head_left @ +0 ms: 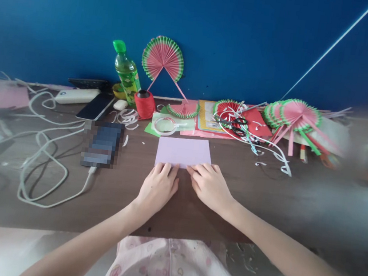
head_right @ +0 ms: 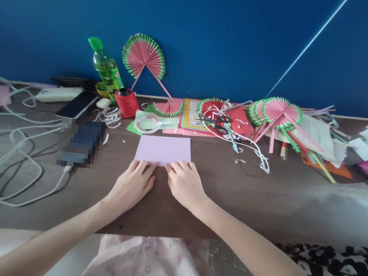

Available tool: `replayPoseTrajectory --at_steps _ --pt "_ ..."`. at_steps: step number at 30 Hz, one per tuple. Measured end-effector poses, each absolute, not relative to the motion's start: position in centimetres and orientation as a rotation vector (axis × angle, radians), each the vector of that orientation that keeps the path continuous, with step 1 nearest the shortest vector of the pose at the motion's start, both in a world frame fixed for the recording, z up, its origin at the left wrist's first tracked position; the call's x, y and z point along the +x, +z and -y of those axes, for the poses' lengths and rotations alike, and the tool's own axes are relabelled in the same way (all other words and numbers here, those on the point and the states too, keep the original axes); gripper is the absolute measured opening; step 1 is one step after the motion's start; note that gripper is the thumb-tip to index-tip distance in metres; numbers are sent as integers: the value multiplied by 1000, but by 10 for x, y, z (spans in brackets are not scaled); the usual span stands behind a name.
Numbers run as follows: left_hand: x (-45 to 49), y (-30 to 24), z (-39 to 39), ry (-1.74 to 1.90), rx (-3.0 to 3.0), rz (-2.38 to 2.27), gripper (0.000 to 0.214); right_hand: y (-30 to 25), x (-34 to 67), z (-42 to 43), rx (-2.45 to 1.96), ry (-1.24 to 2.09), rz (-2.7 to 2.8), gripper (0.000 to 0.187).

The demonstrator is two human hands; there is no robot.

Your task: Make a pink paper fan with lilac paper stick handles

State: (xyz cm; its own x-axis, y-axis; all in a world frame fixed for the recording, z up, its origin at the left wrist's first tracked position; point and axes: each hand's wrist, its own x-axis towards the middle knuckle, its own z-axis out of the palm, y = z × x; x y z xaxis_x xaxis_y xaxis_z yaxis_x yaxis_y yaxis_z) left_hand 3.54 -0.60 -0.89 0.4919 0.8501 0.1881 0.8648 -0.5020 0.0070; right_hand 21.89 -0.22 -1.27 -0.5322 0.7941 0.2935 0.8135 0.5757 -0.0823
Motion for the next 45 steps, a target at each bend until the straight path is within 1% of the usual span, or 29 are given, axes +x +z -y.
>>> replayPoseTrajectory --at_steps 6,9,14,19,22,24,27,30,33,37,39,45 --pt "16 -8 1 -311 -2622 1495 29 -17 249 1 -1330 -82 2406 28" --pt "7 -8 0 -295 -2577 1459 26 -18 256 -1 -1300 -93 2405 23" --pt "-8 -7 -9 -224 -2524 1458 22 -20 262 -19 -1240 39 2384 14" --pt "-14 -4 -23 -253 -2569 1439 22 -17 264 -36 -1178 121 2451 21" --pt "-11 -1 -30 -305 -2597 1565 22 -13 261 -40 -1201 147 2460 19" --pt "-9 0 -33 -344 -2601 1701 21 -10 259 -43 -1307 235 2392 16" --pt "-8 2 -38 -380 -2601 1850 17 -7 257 -51 -1440 481 2292 13" --pt "-7 2 -41 -415 -2624 1893 15 -6 259 -59 -1440 650 2272 13" --pt "-6 0 -41 -411 -2624 1838 15 -7 261 -65 -1367 709 2285 14" --pt "-6 -4 -38 -293 -2543 1631 20 -12 264 -67 -1281 714 2271 14" --pt "-7 -6 -37 -300 -2533 1533 21 -15 264 -66 -1254 694 2269 14" --pt "-11 -7 -38 -400 -2594 1460 6 -19 264 -60 -1206 561 2283 12"
